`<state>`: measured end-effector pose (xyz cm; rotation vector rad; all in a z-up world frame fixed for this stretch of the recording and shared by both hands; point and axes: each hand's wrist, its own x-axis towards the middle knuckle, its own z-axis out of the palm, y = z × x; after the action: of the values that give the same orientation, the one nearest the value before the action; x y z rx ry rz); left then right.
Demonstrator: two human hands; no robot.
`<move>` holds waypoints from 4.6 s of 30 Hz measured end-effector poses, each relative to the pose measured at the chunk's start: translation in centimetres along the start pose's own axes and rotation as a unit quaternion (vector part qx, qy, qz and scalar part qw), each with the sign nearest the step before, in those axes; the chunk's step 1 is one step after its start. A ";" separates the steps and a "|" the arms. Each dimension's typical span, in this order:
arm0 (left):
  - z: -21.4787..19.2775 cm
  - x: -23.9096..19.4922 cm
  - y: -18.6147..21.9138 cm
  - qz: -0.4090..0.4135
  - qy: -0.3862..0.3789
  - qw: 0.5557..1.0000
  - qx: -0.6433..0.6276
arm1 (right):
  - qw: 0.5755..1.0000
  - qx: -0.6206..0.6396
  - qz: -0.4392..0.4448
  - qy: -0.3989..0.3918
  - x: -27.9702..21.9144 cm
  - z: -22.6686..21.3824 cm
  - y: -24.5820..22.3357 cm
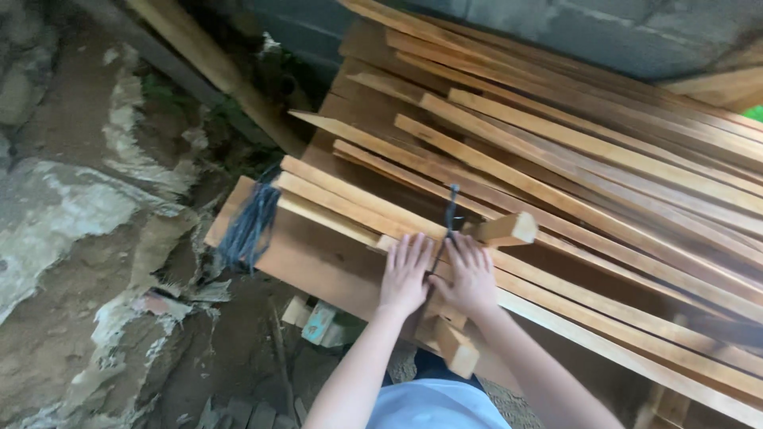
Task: The person arranges several thin wooden planks on a wooden workbench and secures them into a bundle using a black plastic zip tie. They thread the tie through the wood, pull it tight, and fasten it to hold the planks together.
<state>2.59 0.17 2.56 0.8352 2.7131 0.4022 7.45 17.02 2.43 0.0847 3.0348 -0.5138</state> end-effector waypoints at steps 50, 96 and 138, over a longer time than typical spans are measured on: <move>1.1 -7.6 -42.0 -0.192 0.059 0.959 -0.198 | 0.912 0.346 0.149 -0.165 16.8 -2.5 -24.6; 11.9 8.0 25.9 0.290 -0.077 0.936 0.185 | 0.925 -0.043 0.225 0.304 -19.6 -1.7 26.9; 13.4 6.9 27.6 0.167 -0.070 0.978 -0.104 | 0.942 -0.055 0.107 0.315 -22.1 -2.3 26.4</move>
<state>15.53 28.52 -1.66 1.2088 2.3527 0.6579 31.05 41.73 -2.44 0.6940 3.5872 -0.3471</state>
